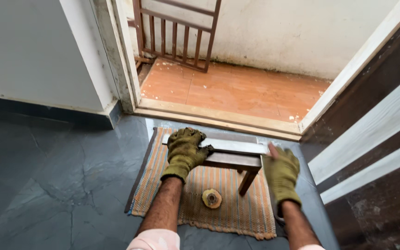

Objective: The person sands a small wooden stool using a sanding block. They hold the stool steady with one hand and sand the top surface with the other, working on different sections of the stool.

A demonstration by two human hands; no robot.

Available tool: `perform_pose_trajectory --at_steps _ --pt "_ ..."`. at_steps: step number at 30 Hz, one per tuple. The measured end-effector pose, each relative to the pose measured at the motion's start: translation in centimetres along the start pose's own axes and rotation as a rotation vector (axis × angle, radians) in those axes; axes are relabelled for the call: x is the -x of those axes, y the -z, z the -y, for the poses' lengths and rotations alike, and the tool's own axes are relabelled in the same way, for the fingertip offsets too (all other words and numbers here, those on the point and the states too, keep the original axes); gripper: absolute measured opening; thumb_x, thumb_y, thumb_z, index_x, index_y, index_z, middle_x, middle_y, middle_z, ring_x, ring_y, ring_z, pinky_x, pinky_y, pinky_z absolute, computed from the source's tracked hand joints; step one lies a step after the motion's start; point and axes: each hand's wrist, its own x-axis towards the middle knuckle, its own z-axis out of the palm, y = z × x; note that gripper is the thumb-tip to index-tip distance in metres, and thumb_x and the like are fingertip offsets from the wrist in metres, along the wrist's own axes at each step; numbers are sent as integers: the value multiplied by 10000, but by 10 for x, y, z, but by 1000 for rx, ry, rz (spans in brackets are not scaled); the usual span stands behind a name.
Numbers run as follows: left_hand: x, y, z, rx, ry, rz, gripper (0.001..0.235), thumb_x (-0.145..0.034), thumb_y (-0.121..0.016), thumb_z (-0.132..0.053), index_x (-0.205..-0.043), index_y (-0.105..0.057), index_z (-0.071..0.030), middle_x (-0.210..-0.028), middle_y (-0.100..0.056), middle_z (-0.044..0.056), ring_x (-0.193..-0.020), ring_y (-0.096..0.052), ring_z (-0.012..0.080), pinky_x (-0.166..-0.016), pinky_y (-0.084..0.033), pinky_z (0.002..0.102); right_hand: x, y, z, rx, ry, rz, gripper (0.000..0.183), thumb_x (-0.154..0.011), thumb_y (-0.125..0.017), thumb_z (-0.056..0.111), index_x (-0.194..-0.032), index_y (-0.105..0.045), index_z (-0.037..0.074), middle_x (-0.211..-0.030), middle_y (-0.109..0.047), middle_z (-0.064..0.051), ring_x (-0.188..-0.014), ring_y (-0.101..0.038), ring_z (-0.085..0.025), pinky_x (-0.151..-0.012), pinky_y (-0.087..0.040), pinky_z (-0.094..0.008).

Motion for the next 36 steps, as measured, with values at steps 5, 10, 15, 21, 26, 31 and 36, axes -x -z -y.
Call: perform_pose_trajectory --at_steps 5,10,15,21,26,31,36 --pt "1 -2 1 -38 -27 -7 598 -795 -757 -663 -1246 -731 -272 -1314 -621 44 -1314 -495 248 -1165 -312 446 2 -25 -65 -437 23 -294 488 -1036 -612 285 -1512 -616 179 -1446 -640 -145 -1291 -617 -310 -1019 -533 -393" --pt "1 -4 1 -82 -56 21 563 -861 -710 -645 -1267 -727 -255 -1376 -615 20 -1364 -485 237 -1224 -287 460 1 -19 -14 -169 607 -439 243 -978 -642 260 -1192 -681 152 -1244 -703 -99 -1123 -681 -270 -1001 -597 -442" --pt "0 -3 -4 -135 -94 11 617 -907 -622 -665 -1379 -635 -268 -1511 -517 32 -1459 -384 245 -1250 -202 511 6 28 17 -186 -120 114 393 -1066 -555 372 -1223 -761 76 -1167 -765 -147 -1056 -700 -325 -929 -596 -457" --pt "-2 -12 -8 -204 -71 73 710 -930 -529 -696 -1514 -485 -296 -1641 -373 24 -1535 -272 258 -1253 -148 538 51 -36 -34 -282 -237 307 751 -925 -605 493 -1577 -418 171 -1547 -526 -75 -1373 -542 -298 -1140 -438 -415" --pt "-5 -19 2 -240 -119 25 604 -994 -483 -624 -1501 -491 -294 -1642 -368 27 -1522 -288 269 -1234 -172 542 68 -96 -47 104 184 366 568 -992 -492 490 -1526 -467 301 -1584 -455 -34 -1434 -452 -341 -1153 -385 -453" --pt "-11 -32 10 -252 -166 22 465 -1054 -414 -501 -1473 -546 -346 -1663 -401 9 -1535 -331 264 -1250 -218 546 68 -81 -57 -186 -53 377 376 -1060 -514 398 -1387 -687 327 -1481 -644 15 -1363 -628 -214 -1185 -476 -373" --pt "-11 -32 13 -241 -186 -26 474 -1065 -329 -456 -1465 -558 -346 -1658 -414 -21 -1548 -352 252 -1270 -221 554 75 -37 -27 -668 -53 -168 421 -1098 -509 274 -1497 -587 164 -1473 -623 -113 -1340 -613 -299 -1089 -514 -382"
